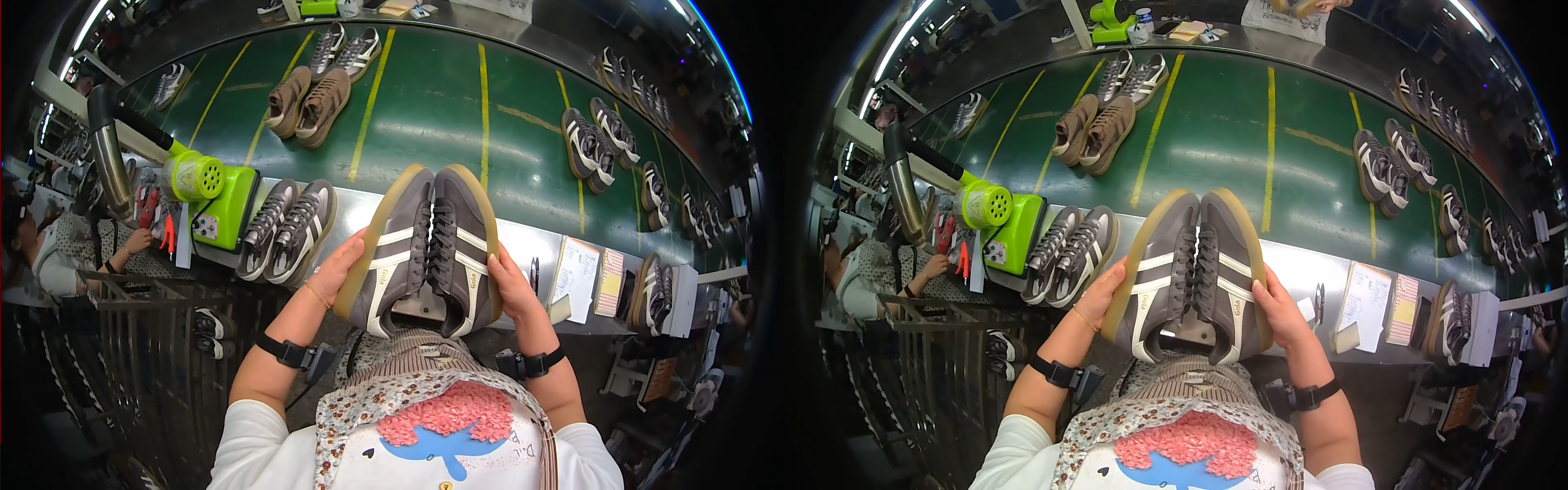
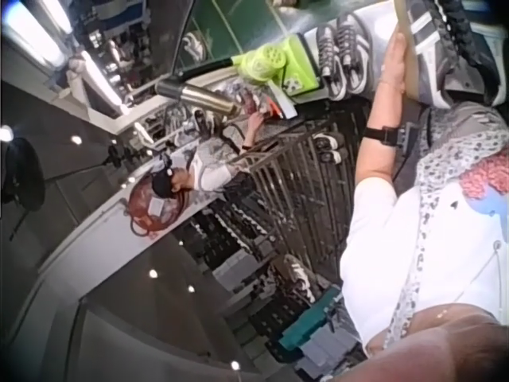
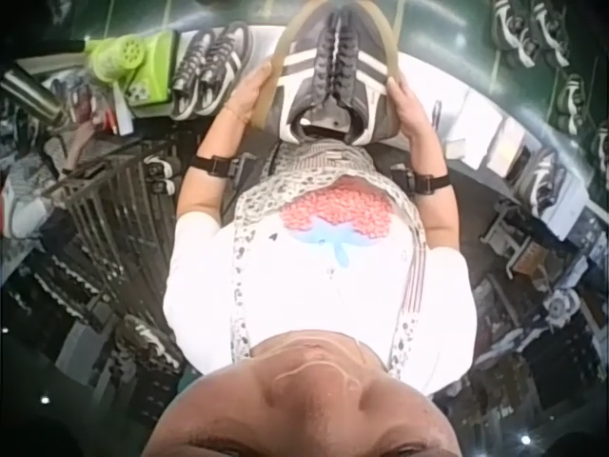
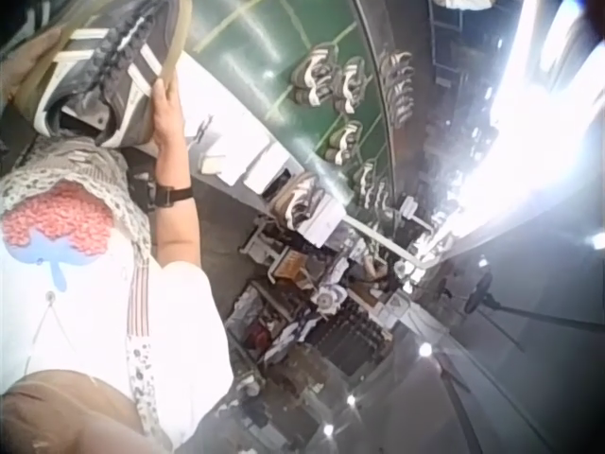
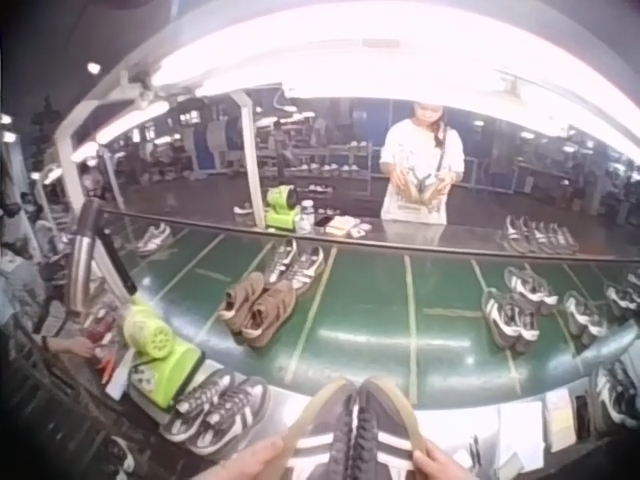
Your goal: The worker is inspecting newly manufactured shoes on a conveyor belt, checking for defects and trimming loose threads.
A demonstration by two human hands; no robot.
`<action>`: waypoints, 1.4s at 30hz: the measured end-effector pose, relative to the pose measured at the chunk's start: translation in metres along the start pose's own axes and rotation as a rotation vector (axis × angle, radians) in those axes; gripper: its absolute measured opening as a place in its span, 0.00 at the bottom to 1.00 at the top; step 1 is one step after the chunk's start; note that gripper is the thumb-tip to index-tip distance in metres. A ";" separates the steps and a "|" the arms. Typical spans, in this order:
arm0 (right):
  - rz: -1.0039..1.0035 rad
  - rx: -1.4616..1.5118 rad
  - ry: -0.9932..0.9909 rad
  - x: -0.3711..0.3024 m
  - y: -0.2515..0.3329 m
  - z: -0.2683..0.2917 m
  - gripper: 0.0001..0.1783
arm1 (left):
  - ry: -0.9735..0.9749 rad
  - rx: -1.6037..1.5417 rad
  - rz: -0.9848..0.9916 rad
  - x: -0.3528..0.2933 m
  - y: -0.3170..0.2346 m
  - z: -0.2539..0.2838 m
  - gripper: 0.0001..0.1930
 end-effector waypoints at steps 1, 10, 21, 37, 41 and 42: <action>-0.002 -0.009 0.019 0.001 -0.001 -0.001 0.33 | -0.035 0.016 0.012 -0.002 -0.001 0.003 0.28; -0.062 0.052 0.022 0.005 -0.007 -0.002 0.31 | 0.037 -0.099 -0.015 -0.002 0.001 0.008 0.28; -0.016 -0.062 0.006 0.009 -0.007 -0.008 0.31 | -0.045 0.063 0.001 -0.007 -0.001 0.011 0.28; -0.037 -0.192 -0.035 0.015 -0.001 -0.023 0.30 | -0.169 0.152 0.089 -0.004 -0.006 0.009 0.26; -0.051 -0.181 -0.024 0.017 -0.005 -0.023 0.30 | -0.194 0.180 0.089 -0.003 -0.007 0.010 0.25; -0.043 -0.196 -0.040 0.018 -0.005 -0.022 0.30 | -0.174 0.190 0.075 -0.002 -0.008 0.008 0.25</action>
Point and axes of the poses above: each hand's wrist, its own x-axis towards the middle knuckle, its own z-axis out of the back of the hand, y = z × x, the point moved 2 cm from there along x, towards the middle knuckle, and after that the axes turned 10 degrees about y, right-handed, at the moved point
